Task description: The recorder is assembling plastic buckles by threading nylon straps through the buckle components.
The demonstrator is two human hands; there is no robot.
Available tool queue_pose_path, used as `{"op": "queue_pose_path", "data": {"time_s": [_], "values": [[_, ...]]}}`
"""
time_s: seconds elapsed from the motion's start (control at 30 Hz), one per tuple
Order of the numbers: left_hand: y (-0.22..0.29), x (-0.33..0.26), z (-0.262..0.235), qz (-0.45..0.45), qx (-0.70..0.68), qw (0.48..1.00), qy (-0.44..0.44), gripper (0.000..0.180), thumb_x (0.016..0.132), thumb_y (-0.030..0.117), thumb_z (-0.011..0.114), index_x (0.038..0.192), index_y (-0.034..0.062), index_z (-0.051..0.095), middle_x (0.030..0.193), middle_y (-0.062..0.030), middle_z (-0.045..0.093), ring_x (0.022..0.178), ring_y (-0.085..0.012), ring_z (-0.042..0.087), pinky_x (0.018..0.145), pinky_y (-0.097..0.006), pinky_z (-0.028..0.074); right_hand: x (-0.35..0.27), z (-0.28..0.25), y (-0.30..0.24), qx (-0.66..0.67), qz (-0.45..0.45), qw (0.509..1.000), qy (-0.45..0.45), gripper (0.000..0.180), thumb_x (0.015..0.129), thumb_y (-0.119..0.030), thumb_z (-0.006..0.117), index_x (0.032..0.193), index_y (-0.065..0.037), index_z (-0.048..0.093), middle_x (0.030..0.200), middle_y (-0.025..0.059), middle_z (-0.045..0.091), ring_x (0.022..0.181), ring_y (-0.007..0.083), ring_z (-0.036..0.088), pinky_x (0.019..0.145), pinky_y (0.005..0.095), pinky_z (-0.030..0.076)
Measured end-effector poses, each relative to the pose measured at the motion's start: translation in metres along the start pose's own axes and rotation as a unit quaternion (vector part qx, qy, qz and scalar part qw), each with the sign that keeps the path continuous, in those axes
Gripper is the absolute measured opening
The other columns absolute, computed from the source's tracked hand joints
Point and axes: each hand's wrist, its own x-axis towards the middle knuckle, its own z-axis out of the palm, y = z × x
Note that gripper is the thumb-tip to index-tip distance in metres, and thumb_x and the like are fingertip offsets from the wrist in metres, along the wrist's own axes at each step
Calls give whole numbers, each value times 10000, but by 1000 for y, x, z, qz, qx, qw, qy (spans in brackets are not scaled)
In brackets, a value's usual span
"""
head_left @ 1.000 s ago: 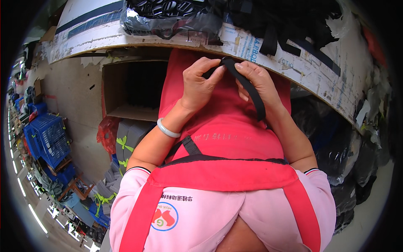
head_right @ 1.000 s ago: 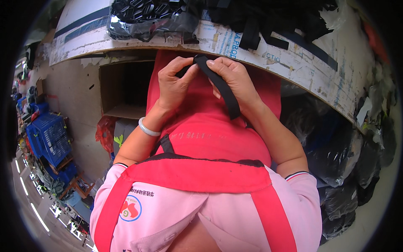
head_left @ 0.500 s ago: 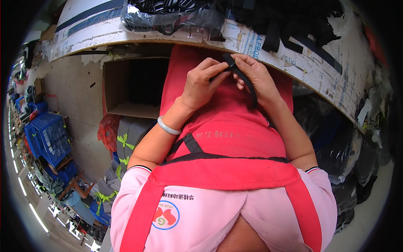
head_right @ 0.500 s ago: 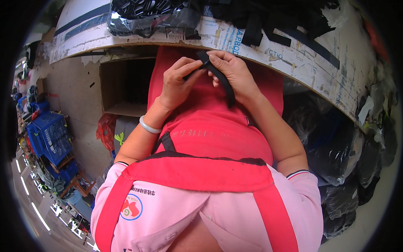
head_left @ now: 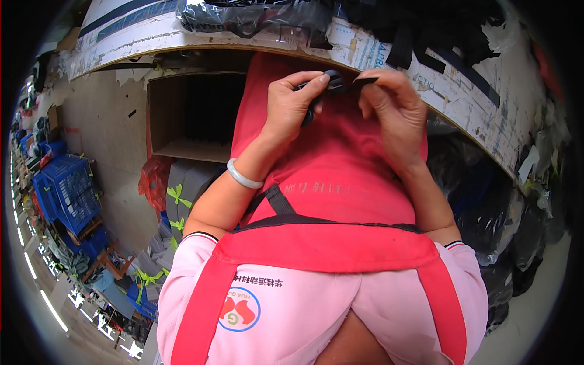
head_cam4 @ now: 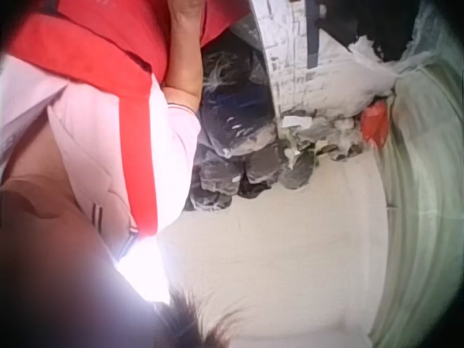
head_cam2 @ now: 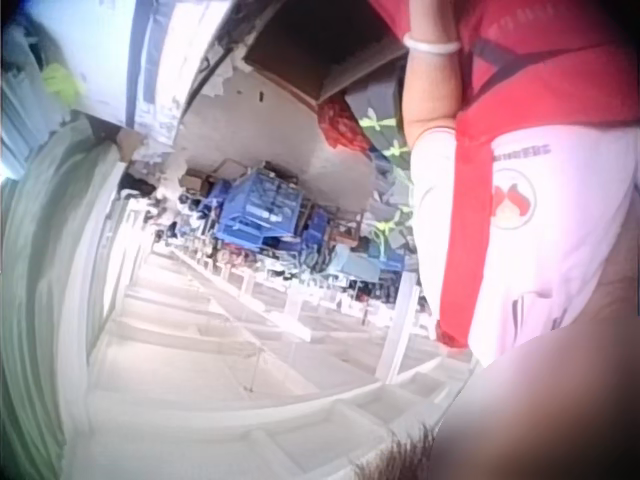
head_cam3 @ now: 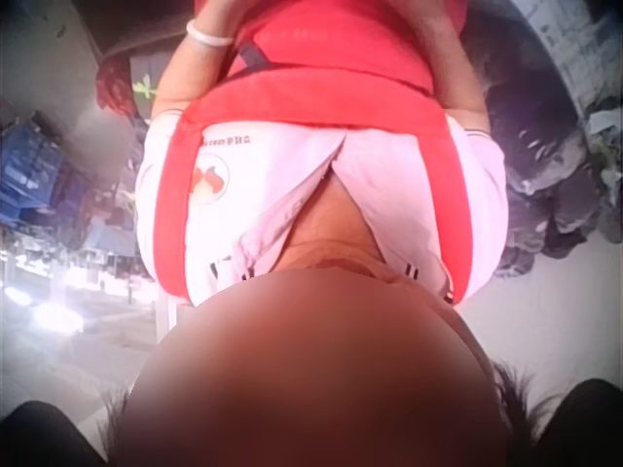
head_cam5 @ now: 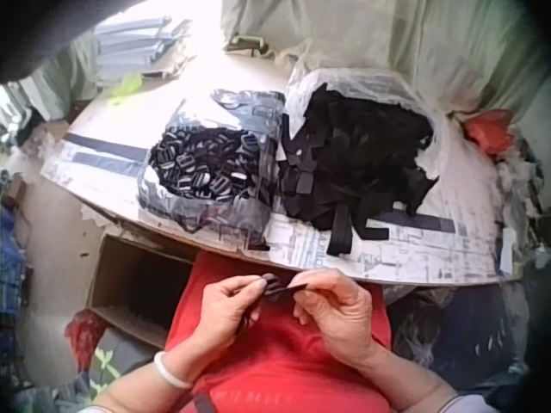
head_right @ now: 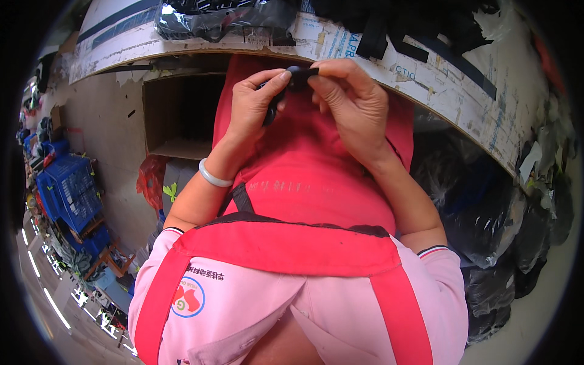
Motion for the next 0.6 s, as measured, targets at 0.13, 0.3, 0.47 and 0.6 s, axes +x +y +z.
{"op": "queue_pose_path", "data": {"time_s": [0.13,0.3,0.47,0.6], "values": [[1,-1,3,49,47,998,2,221,877,153,694,1026,-9,689,753,-26,653,520,-58,538,444,-186,391,9,-5,-13,14,118,993,5,71,929,-83,611,961,-19,614,689,12,597,540,54,550,481,175,433],[-5,-2,2,128,82,988,13,179,882,101,684,1029,0,698,764,-13,656,560,-9,503,459,-171,353,4,-20,17,-21,294,954,-59,148,912,-164,645,874,-32,590,688,10,606,493,48,540,440,181,448],[-9,-4,4,211,136,968,-5,138,867,45,684,998,4,699,800,14,646,636,-13,517,525,-154,376,3,-15,28,27,332,942,-35,162,916,-168,636,861,-32,567,667,16,597,474,61,542,421,199,463],[-7,-3,5,248,144,957,-36,128,848,-5,681,976,2,692,922,-4,632,767,-49,555,619,-172,430,3,-7,31,91,284,954,-23,154,934,-180,614,950,-32,575,735,25,599,537,70,576,449,192,483]]}}
